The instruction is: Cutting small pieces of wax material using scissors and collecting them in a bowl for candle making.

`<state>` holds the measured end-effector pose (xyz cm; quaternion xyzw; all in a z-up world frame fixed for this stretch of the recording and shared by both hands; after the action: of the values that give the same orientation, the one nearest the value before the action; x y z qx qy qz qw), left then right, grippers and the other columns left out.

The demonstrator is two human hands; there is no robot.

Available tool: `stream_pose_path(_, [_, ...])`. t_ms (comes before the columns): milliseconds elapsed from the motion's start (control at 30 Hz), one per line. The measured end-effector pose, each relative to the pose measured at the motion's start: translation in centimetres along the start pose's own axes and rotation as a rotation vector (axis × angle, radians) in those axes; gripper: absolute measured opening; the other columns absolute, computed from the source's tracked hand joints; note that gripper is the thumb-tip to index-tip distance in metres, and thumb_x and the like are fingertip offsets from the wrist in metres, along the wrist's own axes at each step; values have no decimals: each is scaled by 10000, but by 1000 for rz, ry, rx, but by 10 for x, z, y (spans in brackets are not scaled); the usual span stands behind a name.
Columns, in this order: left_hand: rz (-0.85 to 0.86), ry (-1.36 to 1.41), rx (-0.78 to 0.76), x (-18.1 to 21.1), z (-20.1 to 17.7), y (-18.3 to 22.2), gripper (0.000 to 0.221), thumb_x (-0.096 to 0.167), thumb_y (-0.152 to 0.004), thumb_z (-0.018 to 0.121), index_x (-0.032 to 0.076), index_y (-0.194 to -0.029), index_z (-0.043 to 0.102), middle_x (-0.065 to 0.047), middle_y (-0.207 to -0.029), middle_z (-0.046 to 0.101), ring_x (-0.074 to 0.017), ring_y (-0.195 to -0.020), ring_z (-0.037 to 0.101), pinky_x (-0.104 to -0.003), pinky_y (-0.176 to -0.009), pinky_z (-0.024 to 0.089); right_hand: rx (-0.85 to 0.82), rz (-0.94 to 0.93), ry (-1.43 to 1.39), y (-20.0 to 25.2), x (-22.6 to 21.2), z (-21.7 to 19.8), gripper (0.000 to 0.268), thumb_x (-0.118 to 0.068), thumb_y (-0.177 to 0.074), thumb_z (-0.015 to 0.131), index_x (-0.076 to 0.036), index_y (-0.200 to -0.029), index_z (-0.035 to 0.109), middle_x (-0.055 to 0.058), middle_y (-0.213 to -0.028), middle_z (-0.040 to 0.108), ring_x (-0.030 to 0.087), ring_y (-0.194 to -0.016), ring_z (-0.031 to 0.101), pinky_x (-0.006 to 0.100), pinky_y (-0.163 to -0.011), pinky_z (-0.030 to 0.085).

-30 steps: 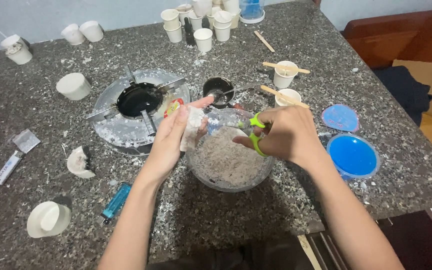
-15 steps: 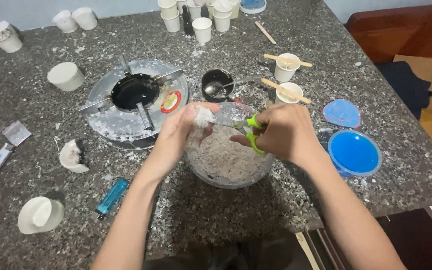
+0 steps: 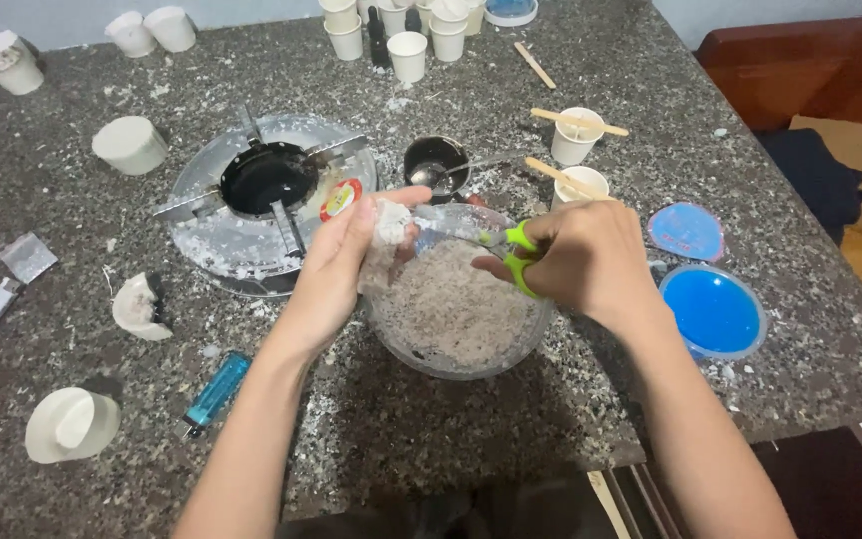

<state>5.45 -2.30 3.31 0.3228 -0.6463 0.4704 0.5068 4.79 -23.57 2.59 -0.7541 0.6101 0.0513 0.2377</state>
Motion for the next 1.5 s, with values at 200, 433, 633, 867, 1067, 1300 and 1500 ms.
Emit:
stream_pose_path(200, [10, -31, -5, -2, -4, -3, 574, 410, -1082, 307, 28, -1371, 625, -98, -1071, 702, -118, -958, 620, -324, -947, 531, -41, -47, -61, 1, -11, 7, 370, -490, -691, 882, -196, -551, 705, -13, -418, 563, 211, -527, 596, 293, -585, 468])
stream_pose_path(433, [-6, -48, -79, -27, 2, -2, 551, 382, -1091, 293, 32, -1324, 648, -189, -1099, 698, -271, -1025, 676, -444, -981, 520, -86, -43, -41, 2, -10, 15, 375, -484, -686, 882, -163, -576, 724, 2, -424, 567, 232, -549, 602, 313, -608, 502])
stream_pose_path(633, [4, -9, -105, -34, 1, -5, 574, 435, -1082, 297, 46, -1315, 649, -190, -1084, 712, -268, -1005, 699, -442, -973, 538, -146, 43, -36, 0, 2, 18, 386, -447, -731, 871, -158, -537, 704, 10, -384, 559, 246, -495, 590, 320, -647, 503])
stream_pose_path(867, [-13, 27, 14, -20, -5, -1, 559, 406, -1091, 317, 11, -1332, 630, -76, -933, 685, -91, -788, 604, -260, -743, 520, -103, 80, -9, -2, 17, 22, 502, -545, -767, 819, -180, -492, 610, 34, -374, 484, 293, -466, 545, 361, -592, 449])
stream_pose_path(1067, [-35, 94, 7, -20, -4, -3, 598, 407, -1082, 311, -36, -1403, 552, -23, -775, 610, -13, -594, 535, -144, -485, 456, -123, 92, 13, -1, 9, 12, 464, -596, -713, 822, -208, -530, 646, 2, -412, 540, 265, -497, 584, 341, -630, 482])
stream_pose_path(1300, [73, -127, -71, -1, 3, 0, 608, 435, -1088, 255, 42, -1417, 580, -184, -1426, 602, -268, -1324, 546, -439, -1138, 371, -119, 24, 34, -1, 4, 24, 380, -560, -679, 841, -214, -584, 718, -1, -458, 615, 271, -531, 637, 358, -649, 525])
stream_pose_path(1500, [137, -165, -101, 3, 4, 1, 575, 362, -1105, 242, 2, -1419, 561, -224, -1441, 580, -322, -1379, 499, -498, -1171, 325, -224, 92, 24, -1, -1, 14, 402, -579, -693, 823, -205, -580, 727, 9, -447, 617, 257, -546, 636, 331, -688, 520])
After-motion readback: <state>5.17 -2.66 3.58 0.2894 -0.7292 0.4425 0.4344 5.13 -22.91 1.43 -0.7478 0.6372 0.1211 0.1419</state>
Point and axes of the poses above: each hand's wrist, its own y-axis away from the middle knuckle, its own z-axis out of the palm, x = y × z, the point moved 7 cm from there along -y, towards the middle knuckle
